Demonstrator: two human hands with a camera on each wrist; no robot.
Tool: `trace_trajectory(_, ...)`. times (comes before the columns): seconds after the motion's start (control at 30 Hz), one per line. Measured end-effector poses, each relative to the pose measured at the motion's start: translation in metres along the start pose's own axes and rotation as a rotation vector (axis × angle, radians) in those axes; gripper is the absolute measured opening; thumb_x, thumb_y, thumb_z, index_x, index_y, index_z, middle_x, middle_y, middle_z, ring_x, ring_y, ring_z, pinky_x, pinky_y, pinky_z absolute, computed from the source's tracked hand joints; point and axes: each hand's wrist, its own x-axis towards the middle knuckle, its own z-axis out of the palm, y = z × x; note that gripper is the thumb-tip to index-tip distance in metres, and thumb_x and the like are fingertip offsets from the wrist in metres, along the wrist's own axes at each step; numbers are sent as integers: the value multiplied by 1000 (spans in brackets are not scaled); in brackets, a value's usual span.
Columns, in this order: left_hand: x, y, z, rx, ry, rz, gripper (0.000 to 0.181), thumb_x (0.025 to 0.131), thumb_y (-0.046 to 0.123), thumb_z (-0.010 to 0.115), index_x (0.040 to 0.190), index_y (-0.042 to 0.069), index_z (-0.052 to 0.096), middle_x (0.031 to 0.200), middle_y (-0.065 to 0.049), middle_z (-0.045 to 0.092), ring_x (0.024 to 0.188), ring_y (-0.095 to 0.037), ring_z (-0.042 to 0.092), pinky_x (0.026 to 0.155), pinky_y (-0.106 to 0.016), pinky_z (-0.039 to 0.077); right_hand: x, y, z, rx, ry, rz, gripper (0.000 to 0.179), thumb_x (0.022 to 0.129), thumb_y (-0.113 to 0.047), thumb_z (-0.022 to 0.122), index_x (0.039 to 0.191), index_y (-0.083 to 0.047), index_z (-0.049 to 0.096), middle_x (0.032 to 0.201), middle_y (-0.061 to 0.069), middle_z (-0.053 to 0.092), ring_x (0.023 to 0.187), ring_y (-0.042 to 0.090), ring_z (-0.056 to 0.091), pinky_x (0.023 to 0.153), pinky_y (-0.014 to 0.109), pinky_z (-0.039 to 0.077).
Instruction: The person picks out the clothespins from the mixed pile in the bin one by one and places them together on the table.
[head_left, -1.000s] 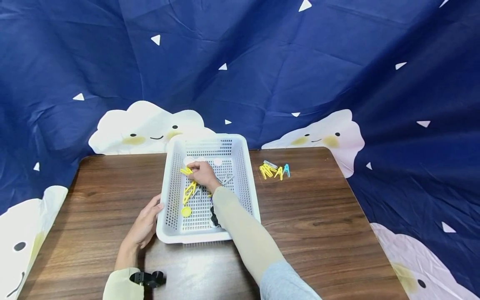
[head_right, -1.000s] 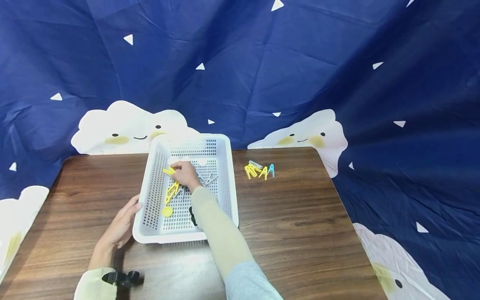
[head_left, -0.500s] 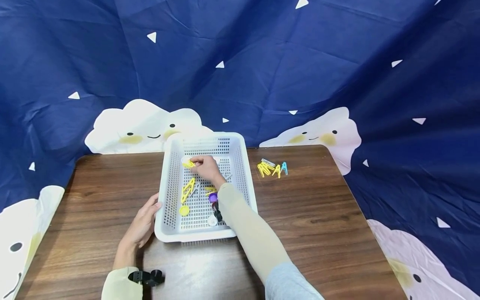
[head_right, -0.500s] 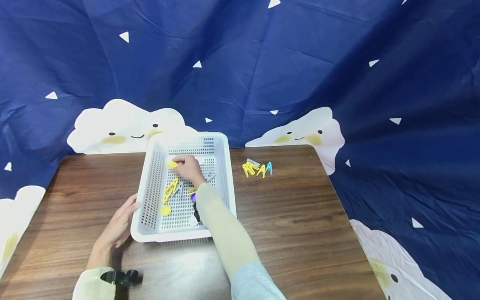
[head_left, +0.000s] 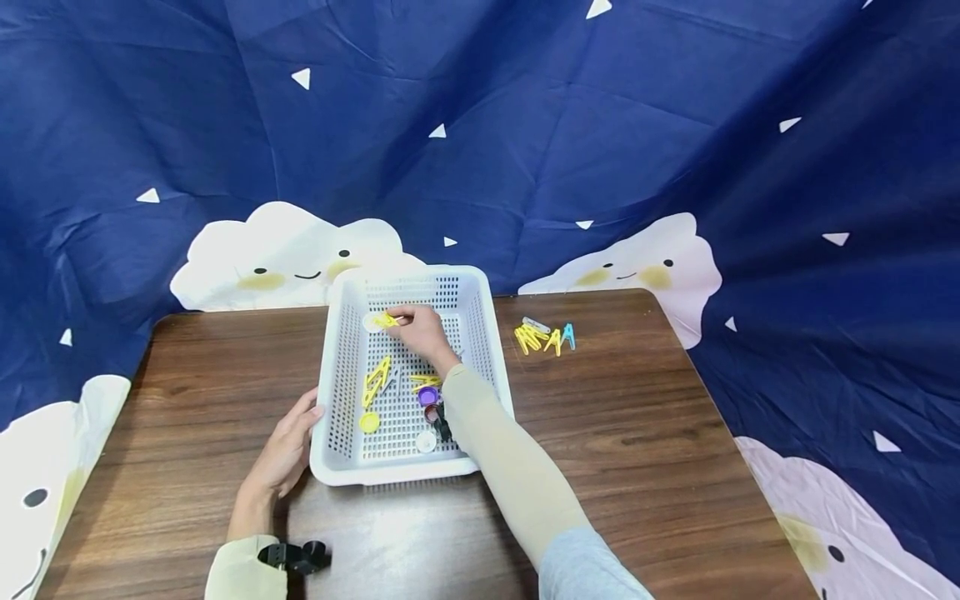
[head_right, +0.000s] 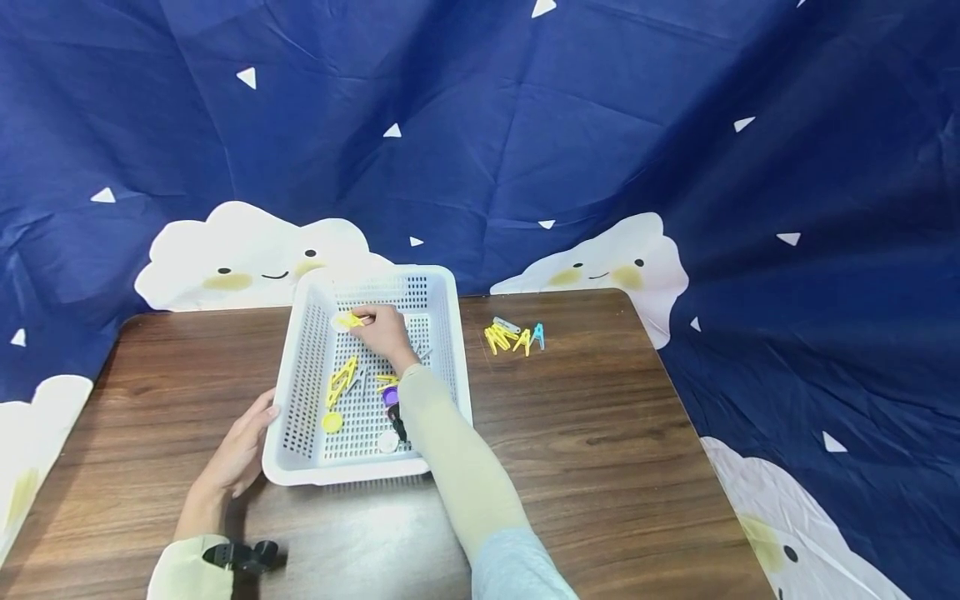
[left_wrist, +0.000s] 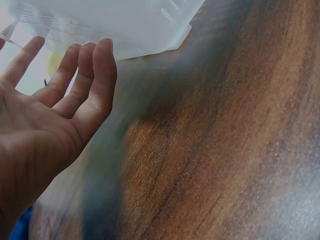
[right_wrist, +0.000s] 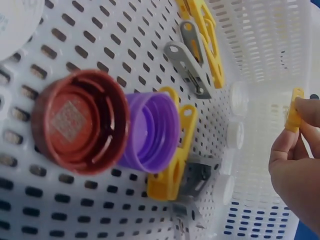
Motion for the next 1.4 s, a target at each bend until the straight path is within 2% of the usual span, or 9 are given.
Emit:
trace_trajectory(0.13,0,0,0,7,1,-2,59,110,34,42,157,3,27,149,-27,39,117,-9,59,90,-32,54,0,-1,-5,-19,22,-25,32,90,-7,76,121,-8,75,95,0,71,83,10,60,77,24,50)
trace_trajectory(0.37,-1,0,-1,6,0,-1,58,110,35,42,158,4,27,143,-12,49,118,-9,60,90,-33,54,-1,-2,-14,-31,60,-57,32,92,-7,73,124,-10,74,100,0,70,86,12,59,78,27,50)
trace_trajectory(0.63,-1,0,0,12,3,-2,59,110,34,41,158,3,26,150,-29,37,117,-10,60,90,-32,54,-2,-5,-23,-20,75,-51,32,94,-7,72,126,-9,73,110,4,71,95,15,62,83,29,51)
trace_trajectory(0.77,-1,0,0,9,2,-4,59,110,35,41,158,3,26,150,-27,39,117,-10,60,90,-33,54,-2,-7,-29,6,72,-67,32,94,-6,71,126,-7,72,111,6,70,98,16,62,84,30,52)
trace_trajectory(0.9,-1,0,0,9,9,-7,60,110,35,42,158,4,26,149,-25,40,117,-10,60,90,-33,54,-1,-9,-36,17,85,-74,32,94,-6,71,126,-6,72,108,7,70,93,16,60,81,29,50)
trace_trajectory(1.23,-1,0,1,11,3,-11,59,111,36,40,158,5,26,154,-33,31,117,-8,59,90,-34,54,-4,-14,-49,97,106,-32,34,92,-3,73,126,-5,72,111,9,69,92,16,58,78,27,49)
trace_trajectory(1.4,-1,0,0,19,1,-25,58,111,35,38,159,5,24,155,-32,30,117,-9,60,89,-35,54,-2,-10,-53,121,138,-54,34,90,0,72,124,-3,72,108,10,70,88,13,57,77,24,48)
